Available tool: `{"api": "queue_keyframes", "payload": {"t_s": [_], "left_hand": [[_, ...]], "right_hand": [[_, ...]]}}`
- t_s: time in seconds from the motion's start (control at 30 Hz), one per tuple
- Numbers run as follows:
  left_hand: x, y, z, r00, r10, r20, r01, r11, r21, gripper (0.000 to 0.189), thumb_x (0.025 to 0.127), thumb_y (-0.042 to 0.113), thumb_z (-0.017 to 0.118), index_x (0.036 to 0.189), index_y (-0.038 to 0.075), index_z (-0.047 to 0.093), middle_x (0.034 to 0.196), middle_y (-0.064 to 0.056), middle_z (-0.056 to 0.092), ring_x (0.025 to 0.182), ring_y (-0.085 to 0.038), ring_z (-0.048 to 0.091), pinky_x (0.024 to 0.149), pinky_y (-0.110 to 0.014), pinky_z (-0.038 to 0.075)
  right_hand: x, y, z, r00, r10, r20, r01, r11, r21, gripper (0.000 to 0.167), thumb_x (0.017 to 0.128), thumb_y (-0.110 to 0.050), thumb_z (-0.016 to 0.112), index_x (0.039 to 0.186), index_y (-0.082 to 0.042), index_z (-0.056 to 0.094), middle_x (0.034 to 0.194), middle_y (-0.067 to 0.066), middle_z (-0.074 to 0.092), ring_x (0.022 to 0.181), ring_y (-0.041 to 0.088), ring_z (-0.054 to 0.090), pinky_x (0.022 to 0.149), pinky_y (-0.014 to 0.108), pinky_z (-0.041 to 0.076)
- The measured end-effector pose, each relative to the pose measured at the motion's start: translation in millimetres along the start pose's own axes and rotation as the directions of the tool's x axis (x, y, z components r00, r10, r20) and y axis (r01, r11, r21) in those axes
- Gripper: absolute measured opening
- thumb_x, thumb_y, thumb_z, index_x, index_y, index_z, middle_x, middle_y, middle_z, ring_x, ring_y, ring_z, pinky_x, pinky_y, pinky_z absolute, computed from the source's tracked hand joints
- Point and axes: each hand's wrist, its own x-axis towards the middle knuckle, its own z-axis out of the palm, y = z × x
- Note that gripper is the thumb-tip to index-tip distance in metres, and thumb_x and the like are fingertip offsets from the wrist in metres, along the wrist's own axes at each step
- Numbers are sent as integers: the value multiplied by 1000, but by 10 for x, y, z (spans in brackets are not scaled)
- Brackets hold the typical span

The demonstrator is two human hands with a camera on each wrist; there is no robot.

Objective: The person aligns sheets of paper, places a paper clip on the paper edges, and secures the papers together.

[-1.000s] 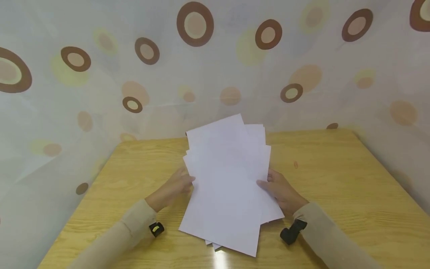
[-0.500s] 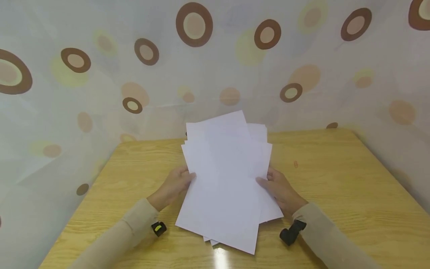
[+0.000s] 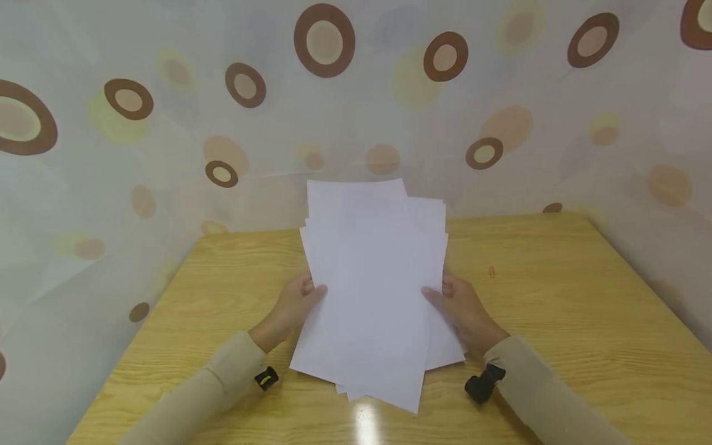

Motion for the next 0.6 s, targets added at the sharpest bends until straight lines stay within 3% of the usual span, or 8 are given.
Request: {"api": "queue_keyframes", "payload": {"t_s": [0.1, 0.13, 0.23, 0.33, 0.47, 0.6], "left_hand": [[-17, 36, -6, 1000, 8, -10, -8, 1000, -1, 26, 98, 9, 54, 121, -3, 57, 68, 1, 56, 64, -8, 51, 60, -22, 45], [-20, 52, -7, 1000, 12, -10, -12, 1000, -11, 27, 98, 9, 53, 122, -3, 56, 71, 0, 59, 65, -8, 54, 61, -22, 47], [-23, 105, -9, 999, 45, -26, -45, 999, -22, 29, 98, 8, 52, 125, -3, 56, 79, -7, 67, 68, -8, 58, 62, -22, 49], [-15, 159, -11, 994, 83, -67, -84, 996, -17, 28, 98, 8, 53, 123, -4, 57, 79, -12, 67, 62, -8, 51, 55, -20, 43], [1, 241, -8, 983, 138, -118, -141, 990, -10, 27, 98, 8, 54, 121, -5, 58, 86, -16, 70, 64, -7, 54, 55, -19, 44], [15, 335, -14, 962, 229, -150, -231, 973, 1, 26, 97, 7, 54, 119, -7, 59, 97, -20, 70, 74, -11, 62, 61, -20, 50]], "right_hand": [[-2, -47, -23, 999, -10, -34, 7, 996, -85, 70, 93, -41, 62, 143, 0, 37, 117, 15, 66, 89, 17, 67, 74, 35, 56], [-2, -69, -35, 999, -20, -43, 15, 993, -115, 69, 92, -43, 61, 142, 0, 39, 115, 15, 67, 88, 16, 67, 74, 34, 56], [3, -142, -66, 994, -87, -66, 73, 979, -190, 66, 93, -45, 60, 137, 2, 45, 108, 13, 69, 84, 13, 66, 71, 30, 55], [9, -219, -71, 984, -158, -87, 137, 967, -214, 61, 94, -42, 59, 133, 5, 49, 104, 13, 70, 82, 9, 65, 69, 28, 55], [-20, -320, -60, 960, -253, -119, 216, 942, -259, 56, 95, -38, 58, 129, 6, 52, 103, 18, 70, 79, 5, 65, 67, 25, 55], [-75, -446, -50, 920, -365, -147, 304, 896, -323, 49, 97, -35, 57, 125, 6, 55, 100, 22, 70, 75, 3, 64, 62, 23, 53]]}}
